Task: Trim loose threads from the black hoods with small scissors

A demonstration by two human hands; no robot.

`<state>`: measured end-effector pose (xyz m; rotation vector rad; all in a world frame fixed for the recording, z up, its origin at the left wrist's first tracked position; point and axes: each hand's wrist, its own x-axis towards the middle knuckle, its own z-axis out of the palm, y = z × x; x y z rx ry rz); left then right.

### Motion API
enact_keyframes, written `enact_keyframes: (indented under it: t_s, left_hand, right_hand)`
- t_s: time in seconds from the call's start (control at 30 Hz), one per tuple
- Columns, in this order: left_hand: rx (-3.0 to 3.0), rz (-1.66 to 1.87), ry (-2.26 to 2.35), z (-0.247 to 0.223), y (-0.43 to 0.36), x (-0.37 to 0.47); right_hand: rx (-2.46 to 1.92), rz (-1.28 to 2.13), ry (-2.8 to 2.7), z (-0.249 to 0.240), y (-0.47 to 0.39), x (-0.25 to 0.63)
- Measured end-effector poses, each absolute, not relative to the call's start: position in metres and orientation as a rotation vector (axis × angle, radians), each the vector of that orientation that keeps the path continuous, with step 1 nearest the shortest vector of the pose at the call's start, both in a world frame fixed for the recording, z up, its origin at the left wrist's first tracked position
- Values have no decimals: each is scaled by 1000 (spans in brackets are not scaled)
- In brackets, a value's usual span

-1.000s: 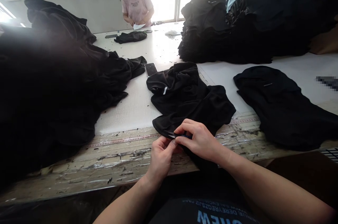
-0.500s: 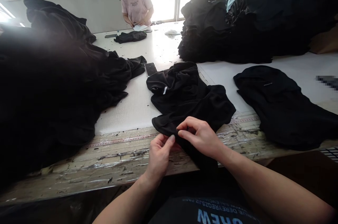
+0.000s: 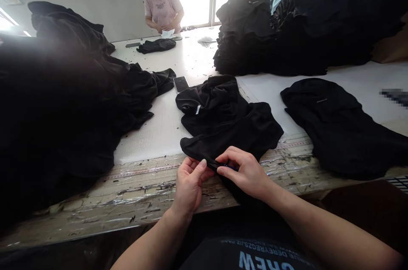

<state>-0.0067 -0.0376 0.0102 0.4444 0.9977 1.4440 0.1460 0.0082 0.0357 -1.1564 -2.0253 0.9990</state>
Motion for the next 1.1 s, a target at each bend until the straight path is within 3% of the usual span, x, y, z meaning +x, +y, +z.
enact_keyframes:
  t_s: [0.3, 0.5, 0.63, 1.1]
  left_hand:
    - [467, 1443, 1005, 6, -37, -6]
    - [665, 1213, 1120, -10, -40, -2]
    - [617, 1291, 1130, -7, -41, -5]
    - [639, 1356, 1095, 3, -44, 1]
  right_hand:
    - [-1175, 1086, -1886, 33, 11, 150]
    - [-1261, 1201, -1759, 28, 12, 158]
    - [-1284, 1212, -1741, 25, 9, 164]
    - [-1114, 901, -2010, 34, -3, 154]
